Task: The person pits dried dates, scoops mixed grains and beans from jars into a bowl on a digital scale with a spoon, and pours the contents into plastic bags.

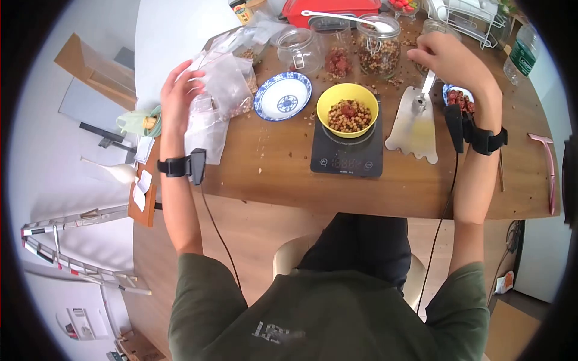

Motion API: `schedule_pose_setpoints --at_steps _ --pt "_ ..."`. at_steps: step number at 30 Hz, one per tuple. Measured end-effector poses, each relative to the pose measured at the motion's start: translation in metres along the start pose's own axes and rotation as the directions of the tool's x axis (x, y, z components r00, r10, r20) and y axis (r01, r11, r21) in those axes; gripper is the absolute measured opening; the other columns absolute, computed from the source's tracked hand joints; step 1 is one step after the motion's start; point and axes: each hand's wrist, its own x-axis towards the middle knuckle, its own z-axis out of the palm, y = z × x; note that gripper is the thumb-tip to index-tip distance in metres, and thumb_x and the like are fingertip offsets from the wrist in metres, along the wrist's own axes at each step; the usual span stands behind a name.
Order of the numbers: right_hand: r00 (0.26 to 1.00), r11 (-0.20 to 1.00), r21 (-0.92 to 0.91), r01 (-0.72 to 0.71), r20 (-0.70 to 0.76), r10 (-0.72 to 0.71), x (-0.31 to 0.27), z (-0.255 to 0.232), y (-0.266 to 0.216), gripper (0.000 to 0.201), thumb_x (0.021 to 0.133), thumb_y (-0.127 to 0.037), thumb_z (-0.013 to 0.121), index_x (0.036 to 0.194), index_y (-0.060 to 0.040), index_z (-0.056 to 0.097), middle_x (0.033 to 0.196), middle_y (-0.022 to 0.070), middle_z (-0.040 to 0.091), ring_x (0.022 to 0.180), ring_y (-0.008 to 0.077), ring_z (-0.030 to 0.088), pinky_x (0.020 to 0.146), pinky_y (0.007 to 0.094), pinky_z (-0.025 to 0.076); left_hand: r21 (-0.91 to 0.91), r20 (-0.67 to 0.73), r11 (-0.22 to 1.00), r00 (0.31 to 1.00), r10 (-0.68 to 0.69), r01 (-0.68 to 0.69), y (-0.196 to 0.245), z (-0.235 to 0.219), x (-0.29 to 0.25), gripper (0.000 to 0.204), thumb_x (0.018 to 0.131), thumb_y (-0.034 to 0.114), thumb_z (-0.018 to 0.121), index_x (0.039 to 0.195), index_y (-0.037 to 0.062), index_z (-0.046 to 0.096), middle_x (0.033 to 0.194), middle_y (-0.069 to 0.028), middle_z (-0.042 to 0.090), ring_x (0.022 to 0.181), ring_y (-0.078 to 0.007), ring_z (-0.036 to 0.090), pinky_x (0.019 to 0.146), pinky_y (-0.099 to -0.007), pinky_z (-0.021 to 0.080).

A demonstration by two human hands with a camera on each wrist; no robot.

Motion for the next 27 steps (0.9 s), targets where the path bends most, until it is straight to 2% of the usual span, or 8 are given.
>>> schedule_pose_setpoints --at_steps 7,13,15,16,19,20,24,27 --pt "0.999 1.0 -0.016 -0.027 0.035 0.028 0.002 -0.003 -0.005 0.036 0.085 -0.024 0.058 0.064 0.0044 0.049 0.054 0.015 0.045 0.05 0.0252 0.04 0.05 0.038 0.037 0.391 -0.06 0.897 0.979 -0.196 0.204 -0.08 -0.104 -0.008 0.025 0.091 0.015 0.048 0.111 0.0024 0.056 0.071 -0.0031 0.06 0.05 -0.0062 0.049 0.047 -0.0203 0.04" --pt "0.999 1.0 -0.018 -0.019 0.035 0.019 0.001 -0.001 -0.005 0.038 0.085 -0.023 0.059 0.063 0.0042 0.045 0.055 0.0146 0.041 0.051 0.0253 0.035 0.051 0.0383 0.036 0.67 0.047 0.72 0.958 -0.285 0.181 -0.099 -0.088 -0.007 0.031 0.085 0.012 0.052 0.116 0.0083 0.054 0.06 -0.003 0.056 0.046 -0.007 0.047 0.042 -0.0231 0.037" --pt "0.999 1.0 0.006 -0.031 0.02 0.03 0.002 -0.001 -0.003 0.037 0.085 -0.023 0.058 0.063 0.0044 0.046 0.055 0.0154 0.043 0.051 0.0262 0.036 0.052 0.0384 0.036 0.799 0.166 0.601 0.948 -0.272 0.032 -0.103 -0.075 -0.004 0.036 0.083 0.013 0.055 0.119 0.0087 0.052 0.059 -0.0055 0.057 0.048 -0.011 0.05 0.044 -0.0267 0.04" --pt "1.0 1.0 0.001 -0.029 0.009 0.029 0.002 -0.003 -0.004 0.037 0.085 -0.023 0.058 0.063 0.0044 0.046 0.055 0.0154 0.043 0.051 0.0262 0.036 0.052 0.0384 0.036 0.819 0.132 0.568 0.936 -0.327 0.083 -0.103 -0.07 -0.003 0.028 0.081 0.013 0.056 0.109 0.0067 0.057 0.058 -0.0084 0.057 0.05 -0.0148 0.054 0.048 -0.0302 0.043" --pt "0.997 0.998 0.002 -0.069 0.039 0.069 0.001 -0.006 -0.011 0.037 0.085 -0.023 0.058 0.064 0.0046 0.047 0.055 0.0164 0.045 0.051 0.0269 0.039 0.052 0.0384 0.037 0.852 0.125 0.522 0.947 -0.295 0.05 -0.113 -0.072 0.006 0.016 0.081 0.013 0.056 0.094 0.0033 0.059 0.059 -0.0119 0.059 0.051 -0.0182 0.057 0.052 -0.0337 0.045" --pt "0.999 0.999 0.003 -0.037 0.015 0.037 0.0 -0.006 -0.011 0.036 0.085 -0.023 0.058 0.064 0.0046 0.048 0.055 0.0168 0.045 0.052 0.0272 0.04 0.052 0.0384 0.037 0.87 0.118 0.492 0.964 -0.239 0.015 -0.111 -0.073 0.007 0.012 0.081 0.012 0.054 0.084 0.0014 0.059 0.066 -0.0172 0.061 0.059 -0.0274 0.061 0.058 -0.0382 0.046" --pt "1.0 1.0 -0.011 -0.001 0.002 0.001 -0.001 -0.002 -0.005 0.035 0.085 -0.023 0.058 0.065 0.0047 0.05 0.056 0.0169 0.048 0.052 0.0274 0.042 0.052 0.0385 0.038 0.944 0.113 0.321 0.987 -0.112 -0.071 -0.105 -0.092 0.02 0.012 0.081 0.012 0.052 0.087 0.0028 0.058 0.079 -0.0247 0.061 0.082 -0.0415 0.058 0.071 -0.0469 0.045" --pt "1.0 1.0 -0.027 -0.01 0.006 0.01 0.0 -0.001 -0.002 0.033 0.084 -0.023 0.059 0.068 0.0046 0.051 0.056 0.0164 0.049 0.051 0.027 0.042 0.052 0.0382 0.038 0.965 0.102 0.234 0.993 0.061 -0.114 -0.096 -0.104 0.027 0.012 0.082 0.013 0.052 0.087 0.003 0.057 0.08 -0.0249 0.061 0.082 -0.0415 0.058 0.071 -0.0479 0.045"
